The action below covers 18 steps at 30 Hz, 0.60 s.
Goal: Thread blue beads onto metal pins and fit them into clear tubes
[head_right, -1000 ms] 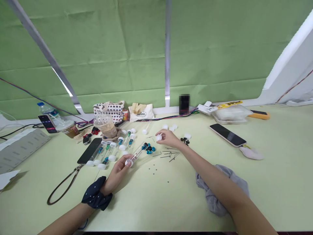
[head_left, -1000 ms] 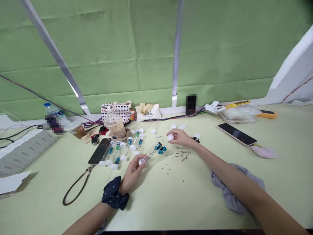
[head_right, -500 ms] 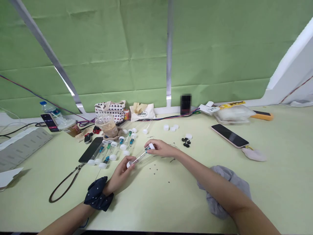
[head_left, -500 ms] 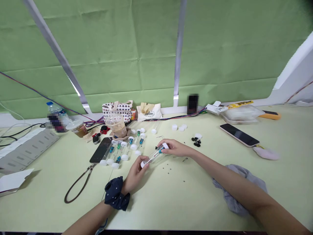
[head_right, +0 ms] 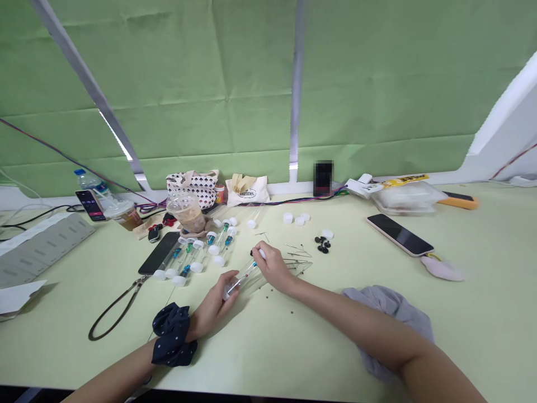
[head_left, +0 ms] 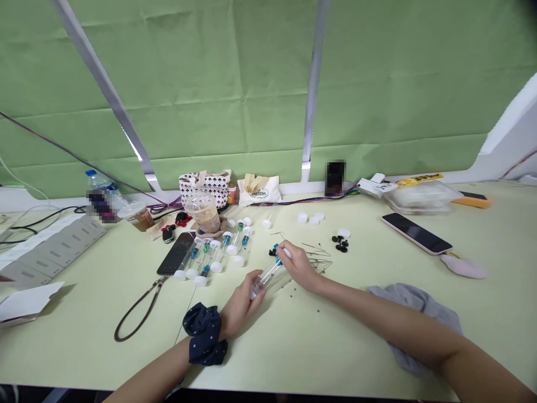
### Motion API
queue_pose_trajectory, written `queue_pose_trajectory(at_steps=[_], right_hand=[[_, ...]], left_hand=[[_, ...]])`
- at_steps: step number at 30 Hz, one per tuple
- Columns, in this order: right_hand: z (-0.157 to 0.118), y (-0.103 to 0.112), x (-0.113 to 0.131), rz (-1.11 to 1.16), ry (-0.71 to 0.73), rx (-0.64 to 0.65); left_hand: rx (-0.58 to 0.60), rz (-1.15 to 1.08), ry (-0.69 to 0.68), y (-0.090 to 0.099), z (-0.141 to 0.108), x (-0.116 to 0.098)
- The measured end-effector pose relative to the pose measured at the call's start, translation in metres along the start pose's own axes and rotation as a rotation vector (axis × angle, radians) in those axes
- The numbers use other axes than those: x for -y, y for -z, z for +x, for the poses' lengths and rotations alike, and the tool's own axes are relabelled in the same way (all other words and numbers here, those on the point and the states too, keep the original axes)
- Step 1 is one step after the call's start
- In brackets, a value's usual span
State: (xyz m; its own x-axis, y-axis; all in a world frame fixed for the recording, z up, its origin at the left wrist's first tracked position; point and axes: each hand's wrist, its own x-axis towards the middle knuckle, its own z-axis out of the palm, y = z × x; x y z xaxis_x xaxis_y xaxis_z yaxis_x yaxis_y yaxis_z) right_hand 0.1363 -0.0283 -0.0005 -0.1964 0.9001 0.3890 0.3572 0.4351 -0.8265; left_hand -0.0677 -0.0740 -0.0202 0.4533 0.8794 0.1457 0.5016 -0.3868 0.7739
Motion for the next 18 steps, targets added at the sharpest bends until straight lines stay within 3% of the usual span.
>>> queue_pose_trajectory(at_steps=[14, 18], right_hand=[[-0.005, -0.013, 0.001, -0.032, 0.02, -0.035], [-0.007, -0.013, -0.001, -0.017, 0.09, -0.062]], left_hand=[[0.018, 0.193, 0.037, -0.005, -0.003, -0.002], [0.06, 0.21, 0.025, -0.003, -0.003, -0.003]])
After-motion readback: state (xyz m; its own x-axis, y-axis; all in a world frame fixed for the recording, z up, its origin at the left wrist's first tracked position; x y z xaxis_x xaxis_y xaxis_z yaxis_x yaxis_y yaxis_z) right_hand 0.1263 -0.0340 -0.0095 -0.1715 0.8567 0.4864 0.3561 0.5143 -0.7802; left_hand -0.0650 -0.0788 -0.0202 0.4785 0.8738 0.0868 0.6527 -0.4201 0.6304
